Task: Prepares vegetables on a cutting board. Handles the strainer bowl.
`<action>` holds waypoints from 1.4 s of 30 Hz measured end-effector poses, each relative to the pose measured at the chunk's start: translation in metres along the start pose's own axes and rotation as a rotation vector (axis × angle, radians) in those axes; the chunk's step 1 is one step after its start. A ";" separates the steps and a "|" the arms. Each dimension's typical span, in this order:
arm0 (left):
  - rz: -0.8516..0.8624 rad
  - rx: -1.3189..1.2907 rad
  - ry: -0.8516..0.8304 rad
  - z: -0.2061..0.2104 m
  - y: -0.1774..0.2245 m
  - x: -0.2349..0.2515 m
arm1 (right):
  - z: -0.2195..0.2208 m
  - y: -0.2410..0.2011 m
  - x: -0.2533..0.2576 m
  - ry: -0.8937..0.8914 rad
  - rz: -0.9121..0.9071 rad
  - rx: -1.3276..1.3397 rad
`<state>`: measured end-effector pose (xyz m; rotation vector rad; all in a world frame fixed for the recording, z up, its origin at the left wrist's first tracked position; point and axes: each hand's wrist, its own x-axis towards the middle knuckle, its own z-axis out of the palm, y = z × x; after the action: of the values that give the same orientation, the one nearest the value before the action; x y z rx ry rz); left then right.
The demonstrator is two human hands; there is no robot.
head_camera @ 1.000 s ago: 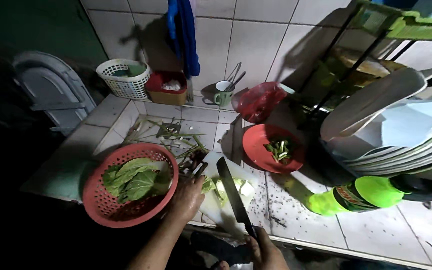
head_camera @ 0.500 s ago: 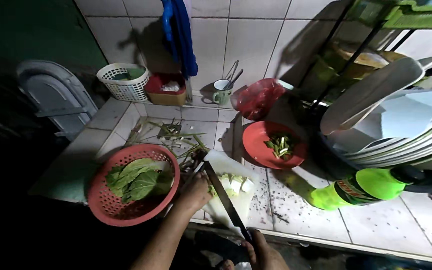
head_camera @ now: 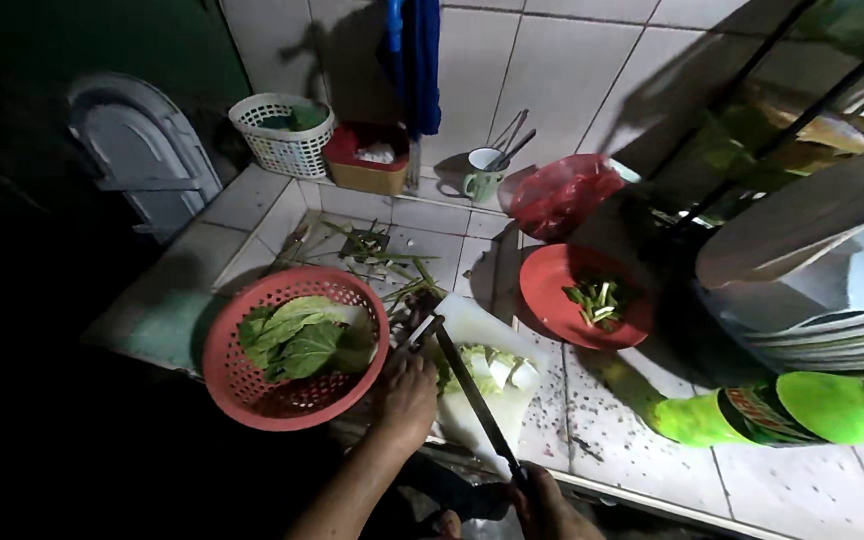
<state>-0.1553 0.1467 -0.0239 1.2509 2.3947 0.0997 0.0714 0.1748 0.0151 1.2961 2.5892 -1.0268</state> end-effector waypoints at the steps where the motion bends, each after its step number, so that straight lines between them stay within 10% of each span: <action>1: 0.004 0.004 -0.006 -0.001 0.000 0.001 | -0.001 -0.001 -0.001 -0.001 0.000 -0.017; 24: 0.114 0.014 -0.033 0.006 -0.007 0.005 | 0.005 -0.038 0.074 -0.362 0.321 -0.142; 42: -0.043 -0.320 0.114 0.000 -0.005 0.003 | -0.005 -0.006 0.004 0.046 -0.088 0.065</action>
<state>-0.1608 0.1459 -0.0259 1.0690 2.3789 0.5313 0.0655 0.1781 0.0202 1.2432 2.6909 -1.1172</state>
